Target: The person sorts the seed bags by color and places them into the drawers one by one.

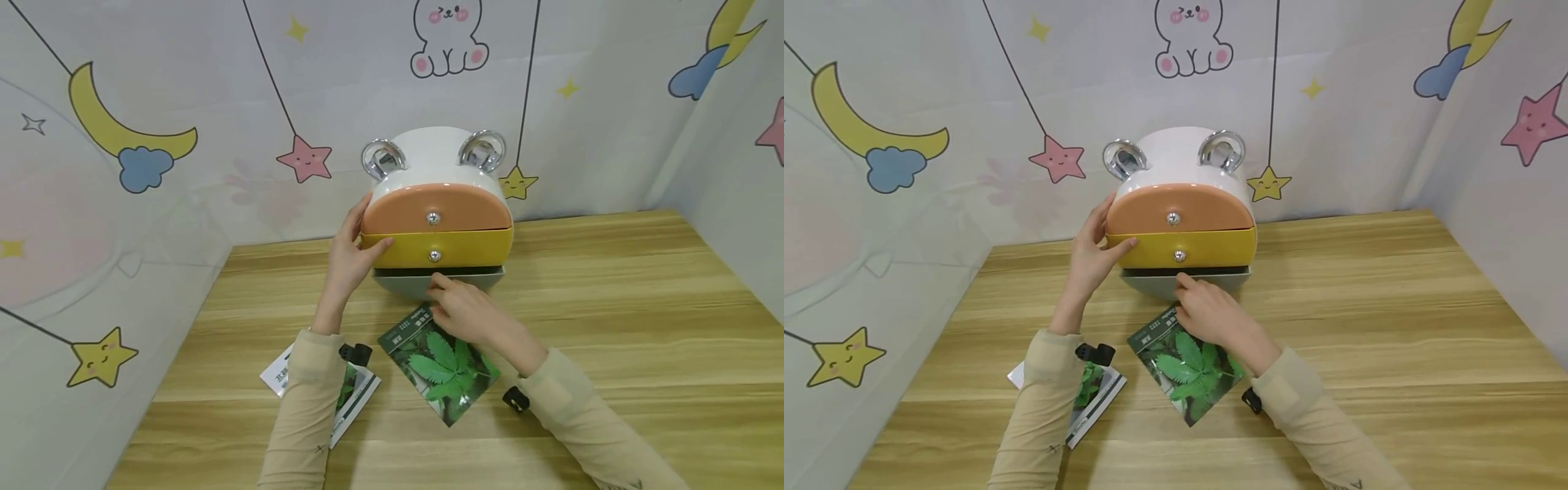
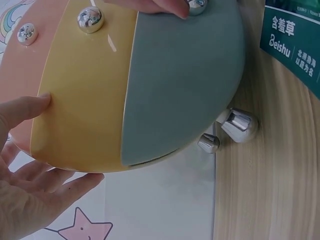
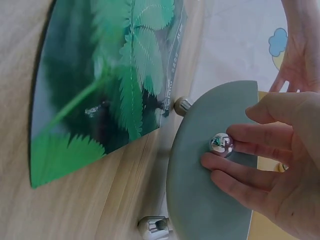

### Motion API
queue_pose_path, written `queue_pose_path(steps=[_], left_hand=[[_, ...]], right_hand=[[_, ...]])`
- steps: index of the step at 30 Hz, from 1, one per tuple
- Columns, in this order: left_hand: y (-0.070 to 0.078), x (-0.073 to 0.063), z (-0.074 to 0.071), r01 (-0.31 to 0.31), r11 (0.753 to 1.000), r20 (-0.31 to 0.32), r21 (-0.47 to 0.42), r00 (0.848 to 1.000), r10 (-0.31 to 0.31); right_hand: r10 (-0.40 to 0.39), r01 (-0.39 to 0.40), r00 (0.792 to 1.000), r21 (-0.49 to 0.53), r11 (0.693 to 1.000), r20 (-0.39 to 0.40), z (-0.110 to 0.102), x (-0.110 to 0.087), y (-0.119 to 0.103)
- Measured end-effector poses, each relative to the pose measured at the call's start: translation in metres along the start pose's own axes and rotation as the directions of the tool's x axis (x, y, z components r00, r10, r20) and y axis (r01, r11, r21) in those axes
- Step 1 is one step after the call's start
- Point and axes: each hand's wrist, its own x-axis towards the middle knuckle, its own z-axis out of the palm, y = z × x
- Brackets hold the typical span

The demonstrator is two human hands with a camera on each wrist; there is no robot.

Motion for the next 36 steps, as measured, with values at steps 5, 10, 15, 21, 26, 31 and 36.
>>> queue_pose_path(steps=[5,10,15,21,26,31,36], left_hand=[[0.0,0.0,0.0,0.004,1.0,0.001,0.002,1.0,-0.004],[0.0,-0.001,0.0,0.007,1.0,0.001,0.011,1.0,-0.007],[-0.001,-0.001,0.0,0.01,1.0,-0.003,0.01,1.0,-0.01],[-0.003,-0.001,0.0,0.005,1.0,-0.006,0.004,1.0,-0.005],[-0.003,0.0,0.001,0.003,1.0,-0.007,0.003,1.0,-0.003],[-0.002,-0.001,0.001,0.004,1.0,-0.007,0.009,1.0,-0.004],[-0.001,-0.001,0.001,-0.004,1.0,-0.006,0.005,1.0,0.004]], right_hand=[[-0.008,0.008,1.0,-0.005,1.0,-0.001,0.0,-0.005,-0.002],[-0.012,0.012,1.0,-0.003,1.0,0.014,-0.001,-0.009,-0.006],[-0.015,0.015,1.0,-0.004,1.0,0.021,-0.003,-0.012,-0.01],[-0.029,0.029,1.0,-0.025,0.999,0.007,-0.002,-0.017,-0.014],[-0.033,0.033,0.999,-0.029,0.999,0.002,-0.002,-0.021,-0.016],[-0.034,0.034,0.999,-0.02,0.999,0.012,-0.003,-0.026,-0.019],[-0.044,0.044,0.999,-0.025,0.999,0.005,-0.004,-0.03,-0.023]])
